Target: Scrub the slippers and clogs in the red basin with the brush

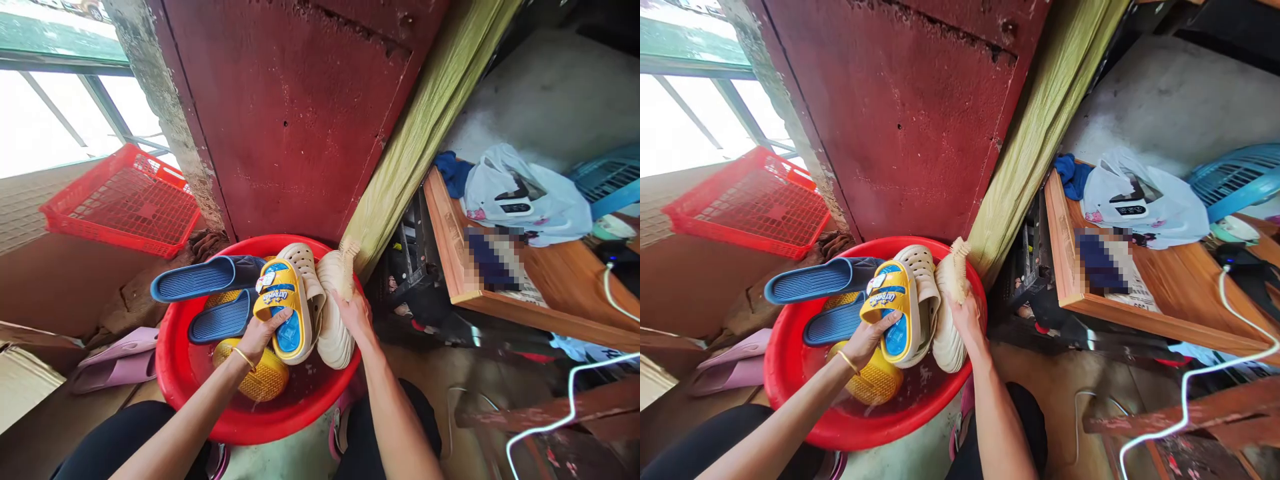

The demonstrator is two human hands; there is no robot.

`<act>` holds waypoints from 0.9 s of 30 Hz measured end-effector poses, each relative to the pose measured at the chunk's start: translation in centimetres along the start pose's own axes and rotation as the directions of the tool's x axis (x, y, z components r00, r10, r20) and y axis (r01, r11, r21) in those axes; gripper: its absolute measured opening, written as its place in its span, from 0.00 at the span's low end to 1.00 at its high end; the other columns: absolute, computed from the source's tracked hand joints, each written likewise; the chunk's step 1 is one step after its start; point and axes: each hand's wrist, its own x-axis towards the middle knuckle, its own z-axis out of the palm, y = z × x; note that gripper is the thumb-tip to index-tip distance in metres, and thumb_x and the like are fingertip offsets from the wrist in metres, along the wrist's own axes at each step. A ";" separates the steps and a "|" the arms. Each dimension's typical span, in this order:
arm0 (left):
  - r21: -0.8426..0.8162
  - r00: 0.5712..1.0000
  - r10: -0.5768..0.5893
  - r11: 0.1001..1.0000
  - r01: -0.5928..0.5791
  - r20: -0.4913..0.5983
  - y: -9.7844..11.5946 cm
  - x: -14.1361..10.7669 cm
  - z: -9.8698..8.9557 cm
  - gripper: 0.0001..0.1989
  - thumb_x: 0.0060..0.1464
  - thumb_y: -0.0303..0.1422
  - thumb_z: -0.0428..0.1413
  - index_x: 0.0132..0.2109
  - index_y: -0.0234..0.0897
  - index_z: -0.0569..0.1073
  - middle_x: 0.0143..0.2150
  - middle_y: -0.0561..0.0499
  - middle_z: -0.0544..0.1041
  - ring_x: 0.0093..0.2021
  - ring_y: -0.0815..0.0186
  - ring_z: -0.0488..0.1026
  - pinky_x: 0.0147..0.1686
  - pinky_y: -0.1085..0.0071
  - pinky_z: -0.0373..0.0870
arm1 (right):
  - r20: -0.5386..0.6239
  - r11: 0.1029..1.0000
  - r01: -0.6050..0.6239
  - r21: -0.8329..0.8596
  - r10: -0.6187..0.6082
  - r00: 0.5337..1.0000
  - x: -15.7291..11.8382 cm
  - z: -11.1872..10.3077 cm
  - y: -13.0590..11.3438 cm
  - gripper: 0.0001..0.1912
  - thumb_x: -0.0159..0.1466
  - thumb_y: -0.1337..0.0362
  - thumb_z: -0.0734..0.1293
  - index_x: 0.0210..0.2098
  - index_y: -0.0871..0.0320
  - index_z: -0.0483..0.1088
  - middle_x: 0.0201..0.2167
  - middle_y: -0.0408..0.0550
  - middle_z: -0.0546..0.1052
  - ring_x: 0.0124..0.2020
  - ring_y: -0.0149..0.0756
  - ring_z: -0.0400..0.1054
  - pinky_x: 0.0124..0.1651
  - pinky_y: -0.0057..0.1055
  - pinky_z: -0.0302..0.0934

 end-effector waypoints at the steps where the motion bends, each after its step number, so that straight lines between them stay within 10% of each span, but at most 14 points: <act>1: -0.011 1.000 -0.004 1.000 0.004 0.014 0.1 -0.1 0.0 0.33 0.37 0.41 0.75 0.52 0.34 0.79 0.46 0.43 0.85 0.47 0.53 0.82 0.54 0.57 0.77 | -0.004 1.000 0.000 -0.019 0.000 1.000 0.1 -0.2 -0.1 0.27 0.71 0.52 0.63 0.64 0.58 0.70 0.53 0.58 0.80 0.53 0.51 0.76 0.54 0.40 0.69; 27: -0.284 0.987 -0.106 0.949 0.137 0.123 -0.5 -0.7 1.3 0.39 0.39 0.33 0.75 0.60 0.36 0.75 0.49 0.42 0.85 0.52 0.49 0.81 0.56 0.56 0.77 | -0.165 0.992 0.082 -0.098 -0.098 0.981 0.5 -2.1 0.0 0.33 0.69 0.56 0.64 0.72 0.52 0.59 0.62 0.53 0.74 0.61 0.52 0.67 0.59 0.44 0.66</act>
